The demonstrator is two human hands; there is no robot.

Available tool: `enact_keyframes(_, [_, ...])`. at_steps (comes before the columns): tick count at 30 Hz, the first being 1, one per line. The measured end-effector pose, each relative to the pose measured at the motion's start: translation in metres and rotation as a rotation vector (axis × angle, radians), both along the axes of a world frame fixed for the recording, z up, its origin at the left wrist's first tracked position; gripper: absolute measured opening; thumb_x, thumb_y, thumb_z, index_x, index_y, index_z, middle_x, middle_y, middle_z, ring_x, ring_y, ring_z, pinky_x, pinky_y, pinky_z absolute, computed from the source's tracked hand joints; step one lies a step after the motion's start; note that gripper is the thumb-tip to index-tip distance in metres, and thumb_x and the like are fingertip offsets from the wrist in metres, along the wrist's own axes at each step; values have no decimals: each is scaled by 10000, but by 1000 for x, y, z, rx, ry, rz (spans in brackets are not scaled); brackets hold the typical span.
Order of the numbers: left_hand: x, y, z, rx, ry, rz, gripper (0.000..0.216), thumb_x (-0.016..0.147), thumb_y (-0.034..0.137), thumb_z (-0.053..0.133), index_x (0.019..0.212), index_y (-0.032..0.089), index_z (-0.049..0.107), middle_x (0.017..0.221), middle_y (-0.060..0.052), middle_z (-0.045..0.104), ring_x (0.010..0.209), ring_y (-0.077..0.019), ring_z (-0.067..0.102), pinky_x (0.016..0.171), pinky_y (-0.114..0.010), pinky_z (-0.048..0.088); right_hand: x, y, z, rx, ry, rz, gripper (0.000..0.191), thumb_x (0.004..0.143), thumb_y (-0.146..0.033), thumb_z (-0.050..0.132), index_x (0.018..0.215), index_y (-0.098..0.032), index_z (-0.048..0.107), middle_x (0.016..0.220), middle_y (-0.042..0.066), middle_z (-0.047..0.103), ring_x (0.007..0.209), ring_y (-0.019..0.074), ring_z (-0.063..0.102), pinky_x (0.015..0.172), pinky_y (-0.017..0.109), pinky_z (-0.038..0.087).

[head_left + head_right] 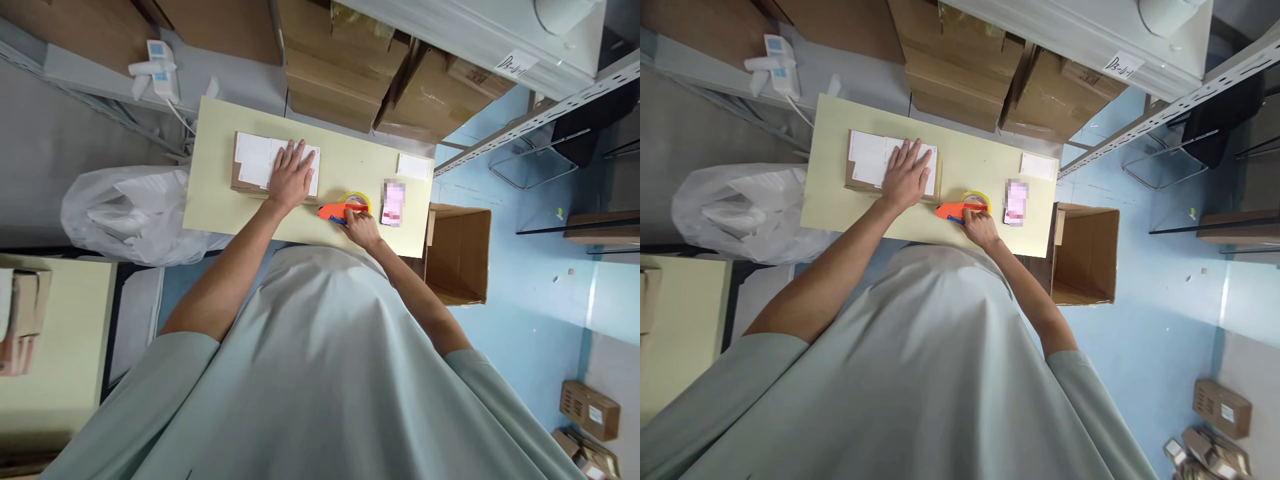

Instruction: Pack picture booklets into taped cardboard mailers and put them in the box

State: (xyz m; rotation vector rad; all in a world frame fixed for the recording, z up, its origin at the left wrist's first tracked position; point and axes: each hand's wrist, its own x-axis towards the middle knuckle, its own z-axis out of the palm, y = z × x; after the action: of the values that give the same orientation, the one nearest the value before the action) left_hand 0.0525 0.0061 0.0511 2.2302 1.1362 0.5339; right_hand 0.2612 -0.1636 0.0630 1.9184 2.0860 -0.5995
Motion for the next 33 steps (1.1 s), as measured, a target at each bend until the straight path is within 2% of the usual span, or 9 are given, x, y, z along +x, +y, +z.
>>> enact_keyframes(9, [0,-2,4,57,0,-13,656,1088,569,345,1644,256,496,1786,-81,355,1710,-305,138,1383,-587,63,-8,1,-21,166,-115,46,504,1182,-473,284,1358,-46,485,1096,225,784,1055,308,744,979,373,469])
enact_keyframes(13, [0,-3,5,55,-17,-9,643,1072,554,387,1637,272,508,1781,-77,366,1706,-311,161,1385,-596,71,-10,-1,-24,211,-155,53,480,1183,-458,278,1320,-52,494,1046,219,787,1004,307,750,919,369,466])
enact_keyframes(21, [0,-4,4,73,-7,-13,608,1070,483,412,1621,251,524,1781,-90,363,1698,-315,196,1382,-602,85,-16,1,-27,201,-191,75,490,1185,-464,274,1310,-48,498,1043,220,780,1003,308,746,916,372,454])
enact_keyframes(26, [-2,-7,8,82,21,-21,622,1083,504,377,1614,218,527,1768,-116,386,1690,-317,217,1379,-581,99,-19,1,-28,196,-178,80,478,1185,-454,286,1302,-43,500,1037,217,777,996,304,743,909,372,449])
enact_keyframes(33, [-3,-6,15,53,72,34,613,1104,498,354,1603,180,514,1650,-187,519,1612,-358,353,1338,-580,206,-27,-2,-14,116,-149,110,480,1184,-460,303,1339,-36,469,1095,239,767,1011,313,740,938,390,449])
